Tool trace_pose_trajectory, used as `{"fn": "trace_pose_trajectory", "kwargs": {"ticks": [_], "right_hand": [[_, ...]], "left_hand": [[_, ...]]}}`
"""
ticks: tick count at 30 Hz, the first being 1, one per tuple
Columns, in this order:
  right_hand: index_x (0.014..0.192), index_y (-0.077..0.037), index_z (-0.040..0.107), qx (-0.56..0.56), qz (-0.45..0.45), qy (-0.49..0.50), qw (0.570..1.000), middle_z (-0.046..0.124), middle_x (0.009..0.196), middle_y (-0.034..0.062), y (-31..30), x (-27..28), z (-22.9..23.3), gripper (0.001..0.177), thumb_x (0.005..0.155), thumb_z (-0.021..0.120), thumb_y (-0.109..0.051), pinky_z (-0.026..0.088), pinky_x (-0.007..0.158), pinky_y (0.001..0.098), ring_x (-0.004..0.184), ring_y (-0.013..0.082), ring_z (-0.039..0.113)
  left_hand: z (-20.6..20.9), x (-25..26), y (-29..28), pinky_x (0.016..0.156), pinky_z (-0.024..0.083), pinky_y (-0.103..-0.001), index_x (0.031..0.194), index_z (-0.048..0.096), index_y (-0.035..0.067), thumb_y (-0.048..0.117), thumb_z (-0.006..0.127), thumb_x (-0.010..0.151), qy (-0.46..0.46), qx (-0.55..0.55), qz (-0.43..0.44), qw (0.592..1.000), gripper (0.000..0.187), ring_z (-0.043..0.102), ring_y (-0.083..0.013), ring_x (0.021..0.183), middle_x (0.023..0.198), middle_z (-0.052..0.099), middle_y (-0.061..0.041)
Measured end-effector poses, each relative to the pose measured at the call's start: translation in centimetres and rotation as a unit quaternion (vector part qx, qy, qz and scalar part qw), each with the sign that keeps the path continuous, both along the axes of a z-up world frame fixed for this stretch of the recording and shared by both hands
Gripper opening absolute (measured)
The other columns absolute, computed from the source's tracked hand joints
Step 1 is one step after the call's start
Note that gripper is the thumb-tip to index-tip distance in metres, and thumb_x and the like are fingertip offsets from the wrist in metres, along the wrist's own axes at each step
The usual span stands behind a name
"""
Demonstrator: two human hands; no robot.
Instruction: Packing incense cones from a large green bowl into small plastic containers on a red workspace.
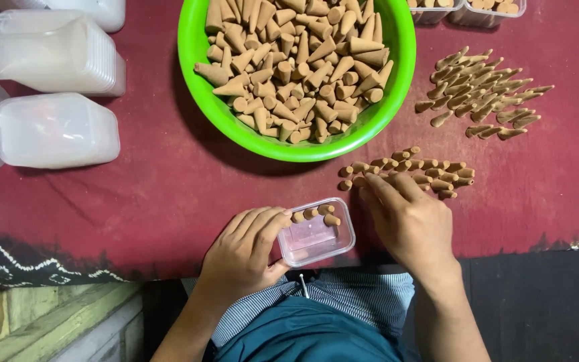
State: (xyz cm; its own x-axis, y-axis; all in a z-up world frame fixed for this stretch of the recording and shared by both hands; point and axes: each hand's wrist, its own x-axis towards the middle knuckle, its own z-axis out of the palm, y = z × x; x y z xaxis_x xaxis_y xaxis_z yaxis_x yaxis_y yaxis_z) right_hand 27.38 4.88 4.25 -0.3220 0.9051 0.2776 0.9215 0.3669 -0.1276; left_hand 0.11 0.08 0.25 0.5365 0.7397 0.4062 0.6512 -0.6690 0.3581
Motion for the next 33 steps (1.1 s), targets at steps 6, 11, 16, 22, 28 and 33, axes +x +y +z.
{"fn": "trace_pose_trajectory", "kwargs": {"ticks": [6, 11, 16, 22, 28, 33], "right_hand": [[0.11, -0.02, 0.077, 0.009, 0.005, 0.02, 1.0, 0.069, 0.098, -0.003, 0.0, 0.2, -0.4, 0.01, 0.103, 0.073, -0.024, 0.048, 0.04, 0.0403, 0.064, 0.023, 0.066], [0.119, -0.005, 0.074, -0.022, 0.113, 0.123, 0.986, 0.071, 0.099, 0.0061, -1.8, 0.5, 3.2, 0.023, 0.097, 0.074, -0.012, 0.057, 0.051, 0.0277, 0.071, 0.0144, 0.068], [0.115, -0.007, 0.071, -0.127, 0.183, 0.134, 0.966, 0.063, 0.099, 0.0017, -2.7, -1.7, 3.6, 0.023, 0.094, 0.072, -0.015, 0.063, 0.049, 0.0302, 0.067, 0.0116, 0.067], [0.116, -0.023, 0.073, -0.135, 0.128, 0.033, 0.982, 0.052, 0.083, 0.0008, -2.6, -2.7, 0.9, 0.024, 0.092, 0.071, -0.019, 0.043, 0.029, 0.0432, 0.046, 0.0247, 0.054], [0.12, -0.025, 0.073, -0.145, 0.12, 0.008, 0.982, 0.05, 0.079, -0.0011, -2.3, -2.4, 1.1, 0.026, 0.095, 0.07, -0.028, 0.047, 0.031, 0.0425, 0.044, 0.0222, 0.054], [0.108, -0.018, 0.079, -0.033, 0.069, 0.061, 0.995, 0.062, 0.089, -0.0008, -1.3, 1.1, 0.7, 0.016, 0.094, 0.08, -0.011, 0.045, 0.041, 0.031, 0.065, 0.014, 0.057]], "left_hand": [[0.1, 0.2, -0.2, 0.1, 0.057, -0.044, 0.13, 0.048, -0.003, 0.027, 0.084, 0.085, 0.006, -0.01, 0.014, 1.0, 0.065, 0.068, -0.0347, 0.116, 0.127, 0.066, -0.021], [-0.1, 0.3, -0.2, 0.099, 0.057, -0.044, 0.13, 0.049, -0.004, 0.026, 0.081, 0.084, 0.007, -0.003, 0.019, 1.0, 0.064, 0.068, -0.0342, 0.116, 0.127, 0.066, -0.02], [0.2, 0.5, 0.1, 0.098, 0.058, -0.044, 0.13, 0.049, -0.006, 0.021, 0.076, 0.082, -0.001, 0.008, 0.016, 1.0, 0.062, 0.068, -0.0342, 0.114, 0.125, 0.066, -0.021], [0.7, 0.2, 0.1, 0.1, 0.055, -0.045, 0.132, 0.05, -0.005, 0.024, 0.085, 0.084, -0.016, -0.001, 0.011, 1.0, 0.066, 0.066, -0.0335, 0.113, 0.125, 0.065, -0.02], [-0.3, 0.0, -0.3, 0.102, 0.054, -0.044, 0.14, 0.046, -0.002, 0.033, 0.089, 0.082, -0.008, -0.005, 0.017, 1.0, 0.08, 0.065, -0.0312, 0.113, 0.128, 0.064, -0.017], [-0.4, 0.0, -0.2, 0.1, 0.054, -0.044, 0.139, 0.047, -0.002, 0.037, 0.091, 0.08, -0.003, -0.006, 0.016, 1.0, 0.083, 0.065, -0.031, 0.113, 0.129, 0.065, -0.018]]}}
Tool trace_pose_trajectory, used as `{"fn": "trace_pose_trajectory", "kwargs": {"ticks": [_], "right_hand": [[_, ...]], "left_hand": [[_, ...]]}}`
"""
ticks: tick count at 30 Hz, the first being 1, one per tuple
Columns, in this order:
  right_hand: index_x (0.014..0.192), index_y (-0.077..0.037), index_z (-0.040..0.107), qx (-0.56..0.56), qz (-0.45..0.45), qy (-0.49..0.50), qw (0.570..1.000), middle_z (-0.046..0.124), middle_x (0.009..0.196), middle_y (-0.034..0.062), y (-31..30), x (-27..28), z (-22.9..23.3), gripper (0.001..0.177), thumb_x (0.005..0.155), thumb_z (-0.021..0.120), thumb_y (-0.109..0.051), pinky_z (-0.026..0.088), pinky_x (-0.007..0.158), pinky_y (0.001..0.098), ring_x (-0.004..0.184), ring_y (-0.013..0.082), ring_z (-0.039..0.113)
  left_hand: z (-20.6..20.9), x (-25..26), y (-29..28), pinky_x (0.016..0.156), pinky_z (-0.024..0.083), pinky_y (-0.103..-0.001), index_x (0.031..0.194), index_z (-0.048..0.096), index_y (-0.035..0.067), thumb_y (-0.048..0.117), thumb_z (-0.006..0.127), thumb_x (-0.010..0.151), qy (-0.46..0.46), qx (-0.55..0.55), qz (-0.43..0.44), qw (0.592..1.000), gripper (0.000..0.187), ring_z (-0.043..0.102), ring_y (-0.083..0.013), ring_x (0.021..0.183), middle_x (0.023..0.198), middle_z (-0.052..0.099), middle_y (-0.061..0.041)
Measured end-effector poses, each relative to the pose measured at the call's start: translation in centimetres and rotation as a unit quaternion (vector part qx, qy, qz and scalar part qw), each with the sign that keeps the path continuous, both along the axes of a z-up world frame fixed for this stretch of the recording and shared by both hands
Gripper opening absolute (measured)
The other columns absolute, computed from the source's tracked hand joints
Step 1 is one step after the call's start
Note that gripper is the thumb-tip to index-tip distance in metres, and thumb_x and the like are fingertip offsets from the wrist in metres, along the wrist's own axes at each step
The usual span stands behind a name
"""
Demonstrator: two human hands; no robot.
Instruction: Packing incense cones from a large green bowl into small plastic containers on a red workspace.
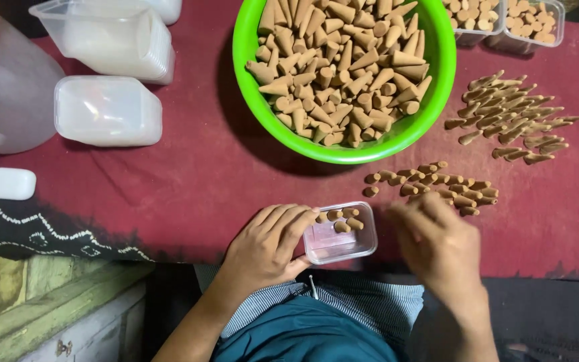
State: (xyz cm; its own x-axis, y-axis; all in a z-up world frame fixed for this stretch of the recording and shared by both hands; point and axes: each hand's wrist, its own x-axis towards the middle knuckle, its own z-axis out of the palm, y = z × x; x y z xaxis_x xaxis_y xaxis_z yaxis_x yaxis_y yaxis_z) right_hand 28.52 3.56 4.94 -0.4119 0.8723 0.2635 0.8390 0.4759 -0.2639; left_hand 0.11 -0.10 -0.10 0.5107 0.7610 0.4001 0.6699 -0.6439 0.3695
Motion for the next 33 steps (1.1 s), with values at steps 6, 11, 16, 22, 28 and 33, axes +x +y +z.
{"fn": "trace_pose_trajectory", "kwargs": {"ticks": [6, 11, 16, 22, 28, 33], "right_hand": [[0.108, -0.032, 0.078, 0.127, -0.087, -0.109, 0.982, 0.055, 0.088, -0.0035, 2.7, 0.9, -2.8, 0.013, 0.095, 0.079, -0.033, 0.057, 0.058, 0.0341, 0.068, 0.0216, 0.069], [0.117, -0.024, 0.073, 0.044, -0.077, -0.089, 0.992, 0.054, 0.096, 0.0047, 2.8, 1.2, -3.5, 0.014, 0.103, 0.069, -0.026, 0.044, 0.035, 0.0441, 0.062, 0.026, 0.062], [0.105, -0.032, 0.072, 0.037, -0.088, -0.066, 0.993, 0.062, 0.104, -0.0039, 2.2, 1.2, -2.2, 0.01, 0.099, 0.07, -0.024, 0.043, 0.037, 0.0453, 0.072, 0.0242, 0.068], [0.102, -0.019, 0.075, 0.108, 0.001, 0.041, 0.993, 0.074, 0.109, -0.0045, 0.6, 0.6, -0.1, 0.008, 0.095, 0.075, -0.024, 0.055, 0.063, 0.0324, 0.088, 0.0149, 0.072], [0.109, -0.014, 0.076, 0.043, 0.156, 0.086, 0.983, 0.077, 0.1, -0.0005, -1.0, -1.3, -1.6, 0.027, 0.082, 0.079, -0.017, 0.069, 0.063, 0.0303, 0.076, 0.0126, 0.075], [0.102, -0.03, 0.075, -0.009, 0.102, -0.026, 0.994, 0.075, 0.1, -0.013, -0.7, -2.9, -3.5, 0.015, 0.088, 0.07, -0.027, 0.058, 0.048, 0.0379, 0.074, 0.0165, 0.074]], "left_hand": [[-0.9, 0.5, 0.4, 0.092, 0.056, -0.048, 0.134, 0.055, -0.004, 0.023, 0.083, 0.078, -0.07, 0.063, -0.001, 0.996, 0.068, 0.069, -0.0369, 0.103, 0.114, 0.065, -0.02], [0.9, 0.4, 0.1, 0.101, 0.054, -0.045, 0.133, 0.051, -0.007, 0.025, 0.087, 0.075, -0.003, -0.005, 0.003, 1.0, 0.075, 0.065, -0.0328, 0.113, 0.126, 0.065, -0.021], [0.5, 0.5, 0.0, 0.098, 0.055, -0.044, 0.136, 0.047, -0.005, 0.027, 0.089, 0.071, -0.007, 0.01, 0.016, 1.0, 0.084, 0.067, -0.0324, 0.111, 0.128, 0.065, -0.02], [0.8, 0.5, -0.1, 0.099, 0.055, -0.045, 0.139, 0.045, -0.004, 0.036, 0.084, 0.08, -0.028, 0.001, 0.016, 0.999, 0.081, 0.066, -0.0326, 0.113, 0.131, 0.064, -0.02], [0.8, 0.6, -0.3, 0.1, 0.055, -0.045, 0.14, 0.046, -0.004, 0.039, 0.083, 0.081, -0.035, 0.003, 0.016, 0.999, 0.082, 0.066, -0.0328, 0.113, 0.131, 0.064, -0.02], [1.2, 0.4, -0.4, 0.096, 0.054, -0.044, 0.142, 0.046, -0.003, 0.035, 0.085, 0.08, -0.05, 0.011, 0.017, 0.999, 0.083, 0.065, -0.0327, 0.111, 0.127, 0.065, -0.019]]}}
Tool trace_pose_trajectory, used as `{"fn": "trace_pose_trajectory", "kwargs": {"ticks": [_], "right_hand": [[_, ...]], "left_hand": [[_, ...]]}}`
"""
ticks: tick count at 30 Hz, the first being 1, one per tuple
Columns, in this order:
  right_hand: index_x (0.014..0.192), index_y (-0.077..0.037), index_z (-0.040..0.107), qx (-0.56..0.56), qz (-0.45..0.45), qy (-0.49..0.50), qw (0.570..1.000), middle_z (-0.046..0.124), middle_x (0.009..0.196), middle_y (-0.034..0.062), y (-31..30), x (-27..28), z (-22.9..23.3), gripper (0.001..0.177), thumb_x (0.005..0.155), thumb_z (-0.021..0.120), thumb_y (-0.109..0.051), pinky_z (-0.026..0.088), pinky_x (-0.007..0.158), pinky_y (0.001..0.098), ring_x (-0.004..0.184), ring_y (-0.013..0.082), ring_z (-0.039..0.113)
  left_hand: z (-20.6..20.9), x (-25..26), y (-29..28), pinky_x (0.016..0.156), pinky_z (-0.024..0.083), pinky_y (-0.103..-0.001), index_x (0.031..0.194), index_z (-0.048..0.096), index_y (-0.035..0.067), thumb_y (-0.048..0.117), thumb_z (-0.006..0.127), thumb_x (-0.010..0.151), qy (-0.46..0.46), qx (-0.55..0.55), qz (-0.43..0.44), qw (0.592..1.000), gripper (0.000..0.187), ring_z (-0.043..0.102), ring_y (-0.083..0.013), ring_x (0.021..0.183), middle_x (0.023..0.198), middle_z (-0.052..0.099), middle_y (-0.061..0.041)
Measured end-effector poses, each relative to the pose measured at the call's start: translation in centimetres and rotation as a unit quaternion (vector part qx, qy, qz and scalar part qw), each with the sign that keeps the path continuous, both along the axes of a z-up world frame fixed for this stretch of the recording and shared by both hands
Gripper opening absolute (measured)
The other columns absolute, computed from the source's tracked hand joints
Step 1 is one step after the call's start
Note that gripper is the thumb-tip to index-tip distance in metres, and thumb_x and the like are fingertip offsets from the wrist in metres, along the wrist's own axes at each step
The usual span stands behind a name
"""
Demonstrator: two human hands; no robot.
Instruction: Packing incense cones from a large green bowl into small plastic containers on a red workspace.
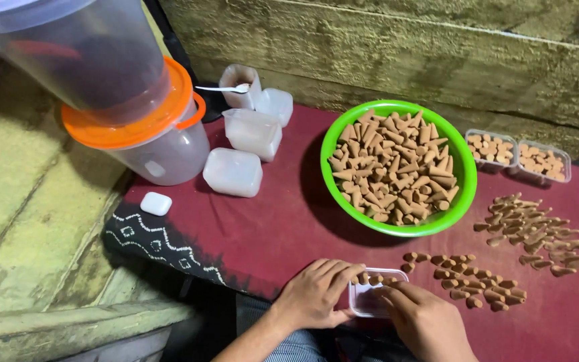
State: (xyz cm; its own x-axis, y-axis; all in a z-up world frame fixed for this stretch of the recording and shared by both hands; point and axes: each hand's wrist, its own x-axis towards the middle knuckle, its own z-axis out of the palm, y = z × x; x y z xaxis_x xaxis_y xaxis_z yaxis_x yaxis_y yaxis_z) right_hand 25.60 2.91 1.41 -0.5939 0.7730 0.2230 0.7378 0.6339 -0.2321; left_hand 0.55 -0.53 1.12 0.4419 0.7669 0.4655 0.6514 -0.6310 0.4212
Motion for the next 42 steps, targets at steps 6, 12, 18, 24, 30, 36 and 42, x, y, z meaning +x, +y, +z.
{"fn": "trace_pose_trajectory", "kwargs": {"ticks": [6, 12, 18, 24, 30, 36, 42], "right_hand": [[0.102, -0.029, 0.076, -0.026, 0.013, -0.04, 0.999, 0.076, 0.103, -0.0123, 0.9, 0.0, -1.3, 0.02, 0.082, 0.076, -0.031, 0.064, 0.049, 0.041, 0.069, 0.0172, 0.077], [0.098, -0.029, 0.079, -0.019, 0.032, -0.027, 0.999, 0.077, 0.1, -0.0139, 1.2, -0.3, -1.5, 0.019, 0.08, 0.08, -0.036, 0.064, 0.048, 0.0382, 0.064, 0.0137, 0.076], [0.109, -0.036, 0.078, -0.06, 0.03, -0.074, 0.995, 0.074, 0.114, -0.0155, 1.9, -0.4, -3.5, 0.027, 0.086, 0.072, -0.049, 0.068, 0.051, 0.0436, 0.071, 0.0178, 0.078], [0.11, -0.035, 0.078, -0.043, 0.049, -0.067, 0.996, 0.075, 0.109, -0.0096, 2.4, 0.0, -5.8, 0.024, 0.089, 0.069, -0.043, 0.067, 0.047, 0.045, 0.059, 0.0211, 0.076], [0.105, -0.028, 0.078, 0.012, 0.066, 0.068, 0.995, 0.076, 0.092, -0.0086, 1.4, -0.8, -2.4, 0.018, 0.088, 0.074, -0.033, 0.06, 0.04, 0.0368, 0.061, 0.0137, 0.074], [0.111, -0.017, 0.074, 0.025, 0.072, 0.161, 0.984, 0.075, 0.095, -0.0025, 1.0, 0.7, 1.2, 0.022, 0.091, 0.071, -0.027, 0.059, 0.05, 0.0337, 0.063, 0.0194, 0.073], [0.114, -0.011, 0.071, 0.023, -0.002, 0.198, 0.98, 0.072, 0.091, 0.0013, 0.4, 3.8, 1.0, 0.025, 0.091, 0.072, -0.022, 0.056, 0.06, 0.0326, 0.068, 0.0206, 0.07]], "left_hand": [[0.2, -0.2, -0.1, 0.094, 0.053, -0.046, 0.142, 0.046, -0.003, 0.039, 0.081, 0.084, -0.01, -0.004, -0.002, 1.0, 0.08, 0.065, -0.0342, 0.111, 0.126, 0.065, -0.02], [0.2, -0.3, 0.0, 0.095, 0.052, -0.047, 0.142, 0.046, -0.005, 0.036, 0.078, 0.086, -0.012, -0.02, -0.012, 1.0, 0.076, 0.064, -0.035, 0.11, 0.124, 0.064, -0.021], [1.1, -0.3, -0.1, 0.095, 0.052, -0.047, 0.14, 0.047, -0.005, 0.031, 0.078, 0.086, -0.021, -0.023, -0.01, 0.999, 0.072, 0.064, -0.0354, 0.108, 0.122, 0.065, -0.021], [1.0, -0.2, 0.0, 0.095, 0.051, -0.048, 0.141, 0.047, -0.004, 0.032, 0.074, 0.089, -0.025, -0.023, -0.011, 0.999, 0.069, 0.064, -0.0361, 0.108, 0.124, 0.064, -0.021], [1.3, 0.1, 0.2, 0.092, 0.052, -0.046, 0.138, 0.049, -0.005, 0.029, 0.079, 0.085, -0.024, -0.007, -0.004, 1.0, 0.07, 0.065, -0.0352, 0.107, 0.124, 0.065, -0.02], [1.7, 0.3, 0.6, 0.092, 0.053, -0.045, 0.135, 0.051, -0.004, 0.029, 0.08, 0.085, -0.009, -0.006, -0.006, 1.0, 0.067, 0.066, -0.0349, 0.104, 0.12, 0.065, -0.019], [-0.2, 0.0, 0.7, 0.097, 0.053, -0.045, 0.135, 0.051, -0.005, 0.022, 0.087, 0.072, 0.013, -0.016, -0.01, 1.0, 0.077, 0.068, -0.0348, 0.112, 0.127, 0.065, -0.019]]}}
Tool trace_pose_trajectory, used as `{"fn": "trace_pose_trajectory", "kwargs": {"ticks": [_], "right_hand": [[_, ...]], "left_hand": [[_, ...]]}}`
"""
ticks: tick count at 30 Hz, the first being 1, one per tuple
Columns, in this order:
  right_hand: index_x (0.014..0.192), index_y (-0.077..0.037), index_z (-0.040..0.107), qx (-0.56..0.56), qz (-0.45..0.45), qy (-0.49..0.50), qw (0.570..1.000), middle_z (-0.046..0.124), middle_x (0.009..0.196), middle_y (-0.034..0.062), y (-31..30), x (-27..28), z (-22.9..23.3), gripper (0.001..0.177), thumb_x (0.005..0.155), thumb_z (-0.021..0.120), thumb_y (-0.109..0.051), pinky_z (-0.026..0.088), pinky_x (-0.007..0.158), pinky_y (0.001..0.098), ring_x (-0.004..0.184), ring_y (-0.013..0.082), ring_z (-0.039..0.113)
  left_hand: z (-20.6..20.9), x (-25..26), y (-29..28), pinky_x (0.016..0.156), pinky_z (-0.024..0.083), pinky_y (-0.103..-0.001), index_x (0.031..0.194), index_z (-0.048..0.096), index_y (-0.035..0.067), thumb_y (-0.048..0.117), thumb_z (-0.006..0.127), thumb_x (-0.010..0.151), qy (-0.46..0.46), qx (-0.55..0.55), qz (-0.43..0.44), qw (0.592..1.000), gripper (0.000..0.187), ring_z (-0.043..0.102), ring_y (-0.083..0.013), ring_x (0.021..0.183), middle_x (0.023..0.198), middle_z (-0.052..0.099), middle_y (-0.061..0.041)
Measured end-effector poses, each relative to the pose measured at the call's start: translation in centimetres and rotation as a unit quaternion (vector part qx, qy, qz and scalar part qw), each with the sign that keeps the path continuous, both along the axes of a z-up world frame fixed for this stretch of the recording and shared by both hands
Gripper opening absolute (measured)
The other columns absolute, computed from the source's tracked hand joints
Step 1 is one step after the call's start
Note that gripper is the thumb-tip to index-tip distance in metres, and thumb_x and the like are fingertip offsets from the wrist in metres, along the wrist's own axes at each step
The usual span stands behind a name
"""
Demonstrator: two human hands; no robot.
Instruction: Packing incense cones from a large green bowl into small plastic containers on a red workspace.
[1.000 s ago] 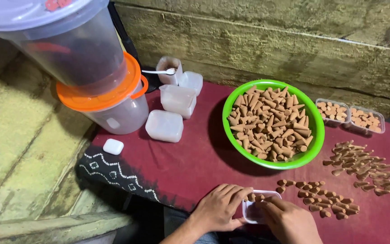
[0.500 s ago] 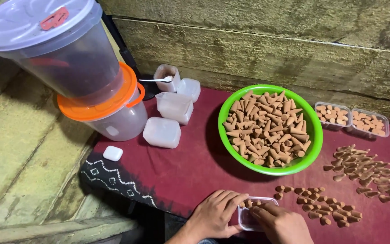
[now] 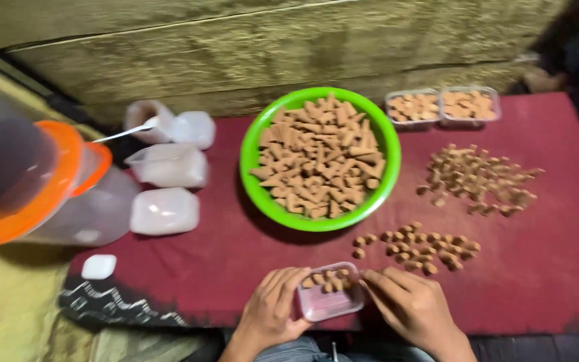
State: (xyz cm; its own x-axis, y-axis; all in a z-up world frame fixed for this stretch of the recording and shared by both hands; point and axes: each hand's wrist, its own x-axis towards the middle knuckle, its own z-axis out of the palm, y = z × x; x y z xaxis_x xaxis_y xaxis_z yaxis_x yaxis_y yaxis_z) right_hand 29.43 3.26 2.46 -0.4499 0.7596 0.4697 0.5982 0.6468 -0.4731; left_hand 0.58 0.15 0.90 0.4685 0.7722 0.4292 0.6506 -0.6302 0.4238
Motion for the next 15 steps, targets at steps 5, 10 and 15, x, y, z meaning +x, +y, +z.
{"fn": "trace_pose_trajectory", "kwargs": {"ticks": [5, 10, 15], "right_hand": [[0.115, -0.011, 0.072, 0.049, -0.091, -0.045, 0.994, 0.073, 0.096, 0.0027, 0.9, 1.7, 0.4, 0.023, 0.093, 0.073, -0.017, 0.056, 0.065, 0.0333, 0.08, 0.0197, 0.071], [0.114, -0.016, 0.074, 0.098, -0.131, -0.124, 0.979, 0.075, 0.102, 0.0035, 3.5, 0.0, 1.4, 0.025, 0.095, 0.076, -0.032, 0.055, 0.058, 0.0334, 0.079, 0.0211, 0.072], [0.111, -0.006, 0.072, 0.009, -0.086, -0.212, 0.974, 0.073, 0.099, 0.0094, 4.9, -1.0, 0.4, 0.02, 0.092, 0.068, -0.011, 0.057, 0.043, 0.0394, 0.074, 0.0257, 0.073]], "left_hand": [[-0.3, 0.2, 0.0, 0.096, 0.055, -0.044, 0.133, 0.052, -0.005, 0.03, 0.089, 0.075, 0.016, 0.007, 0.01, 1.0, 0.077, 0.068, -0.0328, 0.109, 0.124, 0.066, -0.02], [-0.6, 0.1, 0.0, 0.096, 0.057, -0.042, 0.131, 0.052, -0.005, 0.03, 0.09, 0.073, 0.019, 0.016, 0.011, 1.0, 0.078, 0.068, -0.0314, 0.11, 0.125, 0.066, -0.019], [-0.4, 0.1, 0.0, 0.097, 0.056, -0.042, 0.13, 0.054, -0.006, 0.024, 0.084, 0.07, 0.019, 0.029, 0.013, 0.999, 0.073, 0.068, -0.0317, 0.111, 0.126, 0.067, -0.018]]}}
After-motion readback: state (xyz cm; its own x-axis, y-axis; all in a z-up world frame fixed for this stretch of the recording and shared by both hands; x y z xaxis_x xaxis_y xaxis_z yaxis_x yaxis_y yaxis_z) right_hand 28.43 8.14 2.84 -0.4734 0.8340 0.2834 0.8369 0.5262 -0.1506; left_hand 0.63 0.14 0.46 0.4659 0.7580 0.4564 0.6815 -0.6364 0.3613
